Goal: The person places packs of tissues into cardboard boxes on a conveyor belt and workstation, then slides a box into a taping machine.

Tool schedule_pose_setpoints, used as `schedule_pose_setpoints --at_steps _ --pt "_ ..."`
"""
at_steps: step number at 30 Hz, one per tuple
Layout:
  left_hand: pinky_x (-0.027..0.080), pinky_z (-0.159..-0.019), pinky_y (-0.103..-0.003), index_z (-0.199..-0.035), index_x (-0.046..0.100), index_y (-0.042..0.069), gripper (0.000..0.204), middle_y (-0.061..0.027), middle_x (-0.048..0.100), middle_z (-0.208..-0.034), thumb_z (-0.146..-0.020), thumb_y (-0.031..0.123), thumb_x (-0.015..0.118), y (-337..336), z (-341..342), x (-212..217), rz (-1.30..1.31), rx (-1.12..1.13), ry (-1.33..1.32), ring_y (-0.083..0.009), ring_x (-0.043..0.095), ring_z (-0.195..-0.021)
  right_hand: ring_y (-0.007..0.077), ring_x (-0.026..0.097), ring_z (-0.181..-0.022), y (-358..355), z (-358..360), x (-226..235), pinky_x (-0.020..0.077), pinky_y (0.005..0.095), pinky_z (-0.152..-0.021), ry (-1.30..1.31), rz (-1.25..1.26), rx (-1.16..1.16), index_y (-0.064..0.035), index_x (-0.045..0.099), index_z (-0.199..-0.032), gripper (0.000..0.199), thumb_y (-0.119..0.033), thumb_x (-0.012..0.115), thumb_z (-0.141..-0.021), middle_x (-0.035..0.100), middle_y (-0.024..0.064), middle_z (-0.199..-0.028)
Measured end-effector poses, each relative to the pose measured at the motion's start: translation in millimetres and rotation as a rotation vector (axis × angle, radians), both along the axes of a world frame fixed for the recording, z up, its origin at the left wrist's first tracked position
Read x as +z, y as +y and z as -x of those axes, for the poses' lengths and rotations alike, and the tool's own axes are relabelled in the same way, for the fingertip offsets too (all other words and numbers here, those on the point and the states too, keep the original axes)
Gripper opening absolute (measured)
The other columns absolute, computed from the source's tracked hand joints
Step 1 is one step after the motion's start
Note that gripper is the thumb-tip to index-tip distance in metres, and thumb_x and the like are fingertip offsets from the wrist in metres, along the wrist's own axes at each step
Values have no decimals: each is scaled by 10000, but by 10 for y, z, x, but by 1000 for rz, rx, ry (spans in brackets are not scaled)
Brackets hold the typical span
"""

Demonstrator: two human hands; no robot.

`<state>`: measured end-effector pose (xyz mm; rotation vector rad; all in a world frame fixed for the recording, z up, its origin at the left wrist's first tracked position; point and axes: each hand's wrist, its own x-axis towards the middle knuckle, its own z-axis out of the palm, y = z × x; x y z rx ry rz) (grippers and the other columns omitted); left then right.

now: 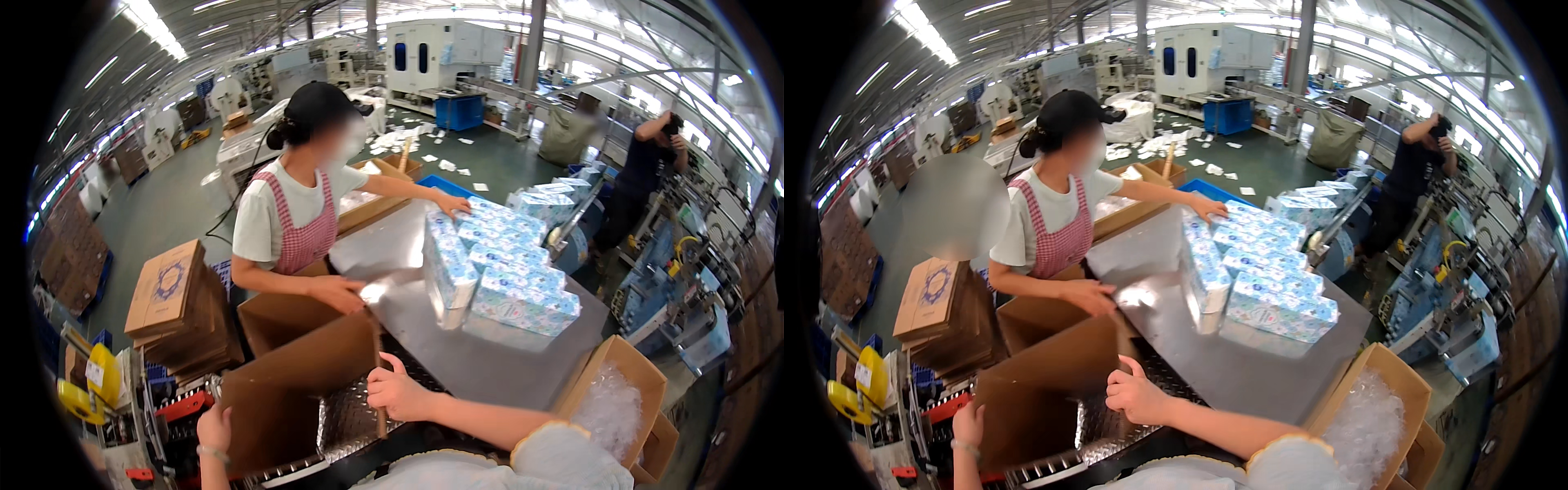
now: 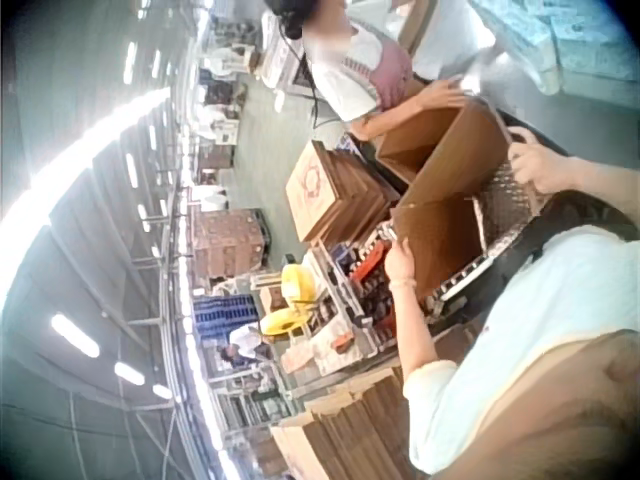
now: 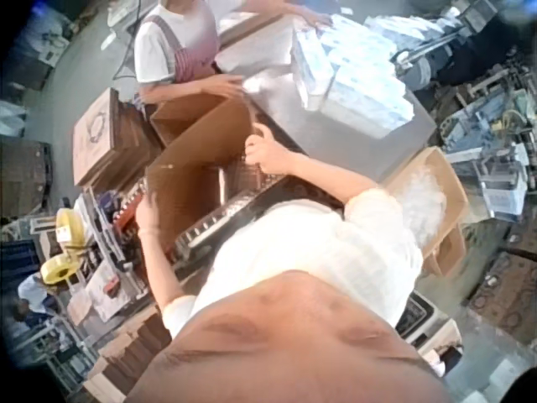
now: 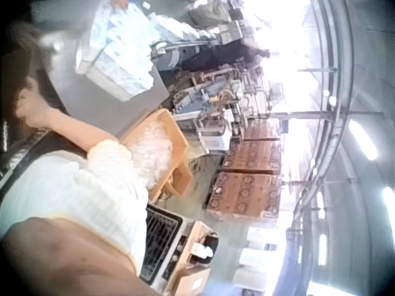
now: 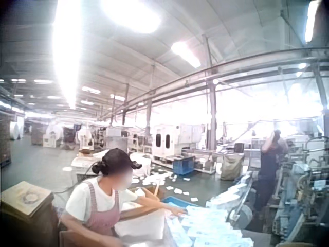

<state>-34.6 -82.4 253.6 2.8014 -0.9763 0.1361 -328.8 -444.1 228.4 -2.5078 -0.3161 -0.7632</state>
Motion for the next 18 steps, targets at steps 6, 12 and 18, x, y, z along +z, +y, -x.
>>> schedule_pose_setpoints --at_steps 6,12,18 --pt "564 -838 -476 -1266 615 -83 545 -312 701 -1017 -1048 398 482 -847 931 -413 -77 29 207 -415 704 -929 278 579 -913 -648 26 276 203 727 -1126 422 400 505 -77 722 -692 124 -197 694 -680 663 46 -772" --pt "271 -1186 -583 -1530 413 46 719 -257 436 -1535 -986 492 560 -1633 1995 -553 -320 -463 305 -404 376 -1450 323 610 -1102 -316 -66 -1061 174 755 -1121 663 483 573 -92 802 -802 353 -402 717 -657 743 102 -914" --pt "106 -1189 -708 -1562 377 116 862 -148 311 -1639 -904 630 587 -1532 2038 -988 -567 -601 201 -336 226 -1532 362 413 -1414 -430 -643 -1969 255 666 -1169 983 426 801 -85 559 -1376 845 -540 734 -685 504 207 -1426"
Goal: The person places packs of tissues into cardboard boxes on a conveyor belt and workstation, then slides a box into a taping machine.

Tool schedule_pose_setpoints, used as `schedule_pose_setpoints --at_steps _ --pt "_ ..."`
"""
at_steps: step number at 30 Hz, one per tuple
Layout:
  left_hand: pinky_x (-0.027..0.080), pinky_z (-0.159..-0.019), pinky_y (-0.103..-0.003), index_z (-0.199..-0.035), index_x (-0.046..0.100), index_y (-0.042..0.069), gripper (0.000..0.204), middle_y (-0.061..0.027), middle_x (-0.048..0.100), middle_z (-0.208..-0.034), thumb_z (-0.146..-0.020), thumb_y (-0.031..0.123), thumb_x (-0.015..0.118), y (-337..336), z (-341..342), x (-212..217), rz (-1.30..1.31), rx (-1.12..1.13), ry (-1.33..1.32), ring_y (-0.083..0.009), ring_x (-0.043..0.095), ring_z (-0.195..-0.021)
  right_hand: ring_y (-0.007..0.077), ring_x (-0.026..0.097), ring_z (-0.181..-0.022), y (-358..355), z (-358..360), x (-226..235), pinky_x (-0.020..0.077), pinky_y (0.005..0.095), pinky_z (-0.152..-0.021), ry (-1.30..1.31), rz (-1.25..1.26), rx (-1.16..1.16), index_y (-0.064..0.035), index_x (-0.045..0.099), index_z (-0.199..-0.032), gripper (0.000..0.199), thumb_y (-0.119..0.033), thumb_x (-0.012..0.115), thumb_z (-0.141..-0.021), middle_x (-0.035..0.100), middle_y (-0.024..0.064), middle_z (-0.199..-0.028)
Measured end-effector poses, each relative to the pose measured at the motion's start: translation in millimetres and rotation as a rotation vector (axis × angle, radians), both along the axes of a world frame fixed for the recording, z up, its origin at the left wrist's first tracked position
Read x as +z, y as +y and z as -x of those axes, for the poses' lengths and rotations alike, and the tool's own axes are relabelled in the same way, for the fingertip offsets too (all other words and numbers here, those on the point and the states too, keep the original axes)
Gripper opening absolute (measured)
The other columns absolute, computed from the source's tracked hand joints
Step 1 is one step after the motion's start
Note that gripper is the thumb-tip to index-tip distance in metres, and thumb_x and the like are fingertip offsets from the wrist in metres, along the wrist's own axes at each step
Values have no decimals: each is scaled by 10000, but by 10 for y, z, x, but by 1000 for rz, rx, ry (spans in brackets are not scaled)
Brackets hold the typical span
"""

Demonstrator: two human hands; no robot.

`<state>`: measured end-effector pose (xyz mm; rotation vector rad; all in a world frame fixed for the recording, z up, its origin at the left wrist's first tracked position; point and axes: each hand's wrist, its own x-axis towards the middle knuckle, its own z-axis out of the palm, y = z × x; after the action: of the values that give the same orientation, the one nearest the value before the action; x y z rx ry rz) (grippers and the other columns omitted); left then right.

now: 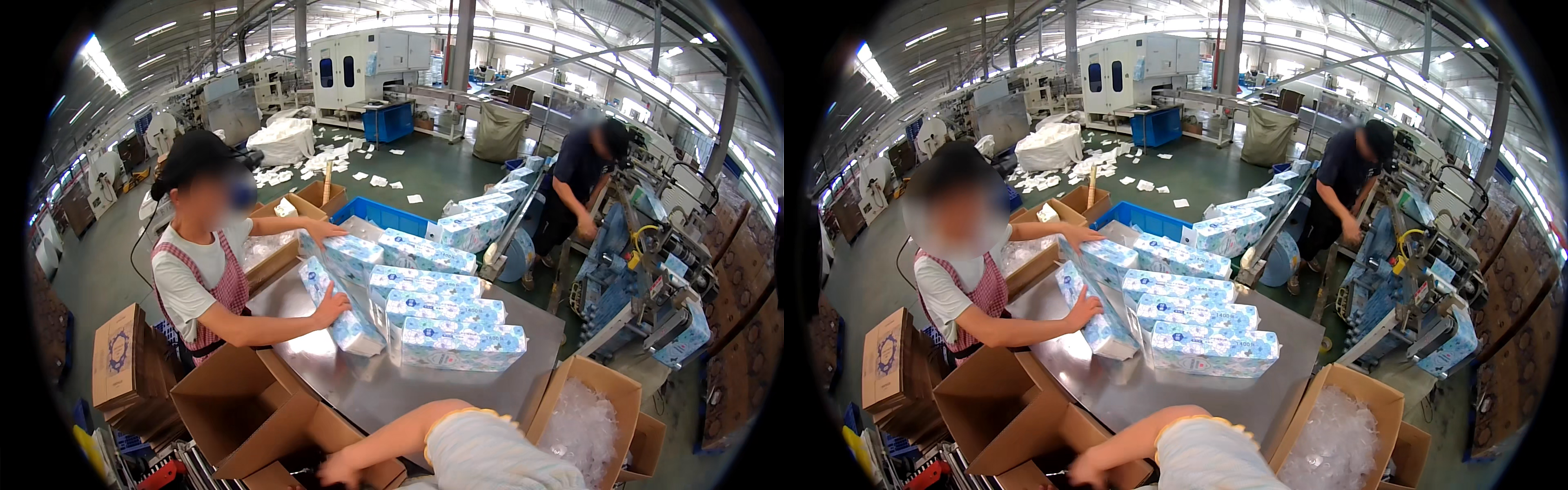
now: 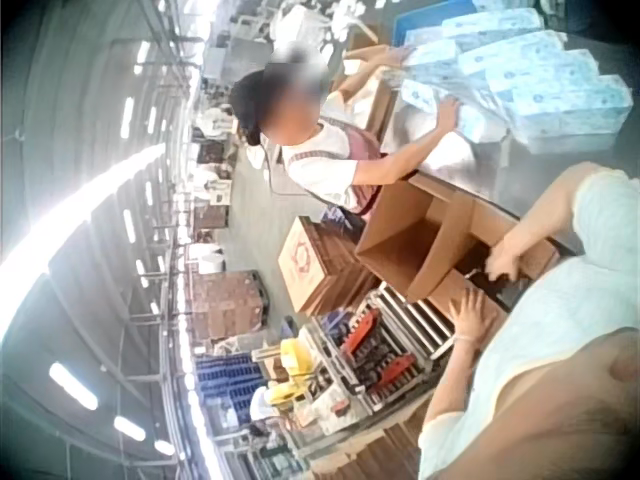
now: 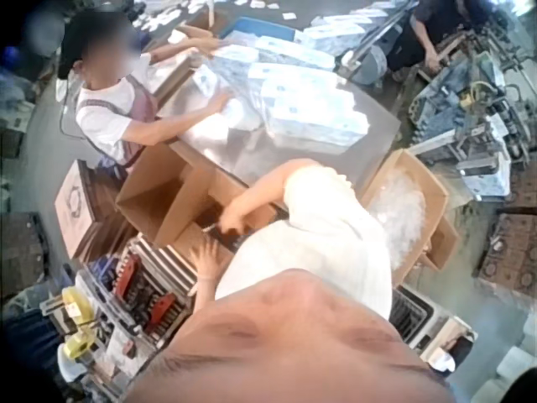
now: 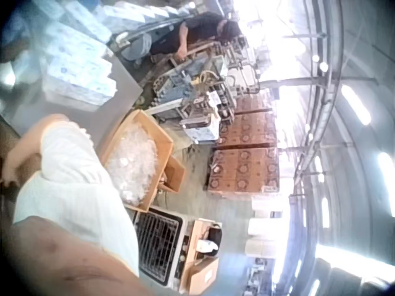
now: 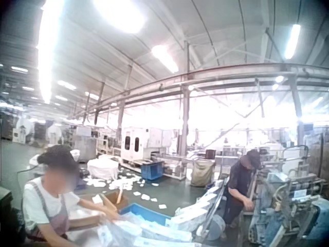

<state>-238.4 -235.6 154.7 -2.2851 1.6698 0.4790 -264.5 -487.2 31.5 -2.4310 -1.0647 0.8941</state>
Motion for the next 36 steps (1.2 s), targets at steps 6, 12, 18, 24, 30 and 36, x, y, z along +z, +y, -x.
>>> schedule_pose_setpoints --at_steps 6,12,18,24,30,36 --pt "426 -1058 -538 -1343 608 34 568 -225 606 -1337 -966 459 617 323 -155 -767 6 383 923 -404 502 -1314 399 674 -744 -753 -1035 1666 440 549 -1036 -685 96 -575 -26 685 -829 209 -157 727 -672 696 173 -774" --pt "408 -1077 -535 -1403 534 11 643 -260 557 -1383 -914 395 700 -1 147 857 317 195 297 -431 500 -1298 346 146 -1560 -623 -248 1496 248 584 -1201 -61 146 -244 -180 277 -1613 877 -429 676 -872 147 202 -1677" --pt "191 -1212 -565 -1562 372 59 806 -232 414 -1566 -937 516 596 38 -387 89 404 414 -161 -395 368 -1447 337 649 -1071 -630 -767 1683 514 428 -915 -57 -397 -800 -71 671 -1210 438 -397 637 -919 677 173 -1157" --pt "257 -1217 -494 -1514 432 -11 593 -267 422 -1545 -1021 296 551 2627 -1064 -725 754 820 -30 -427 390 -1426 407 642 -1140 -146 -427 -366 504 448 -989 -68 -274 -1620 -27 640 -1267 590 -493 662 -905 676 257 -1199" --pt "393 -1017 -463 -1325 575 41 560 -199 569 -1316 -972 473 619 3393 -1269 -1266 225 1333 85 -350 524 -1202 172 635 -1101 765 -358 32 505 355 -972 874 -1264 -1158 -27 622 -1347 396 -144 634 -969 691 87 -1222" --pt "498 -798 -484 -1179 639 115 552 -76 695 -1107 -959 618 588 1653 -1399 -1864 543 1892 1302 -306 651 -958 352 623 -1211 1130 -427 1916 483 378 -1040 273 -571 -1134 15 469 -1433 500 -274 531 -1030 654 217 -1299"
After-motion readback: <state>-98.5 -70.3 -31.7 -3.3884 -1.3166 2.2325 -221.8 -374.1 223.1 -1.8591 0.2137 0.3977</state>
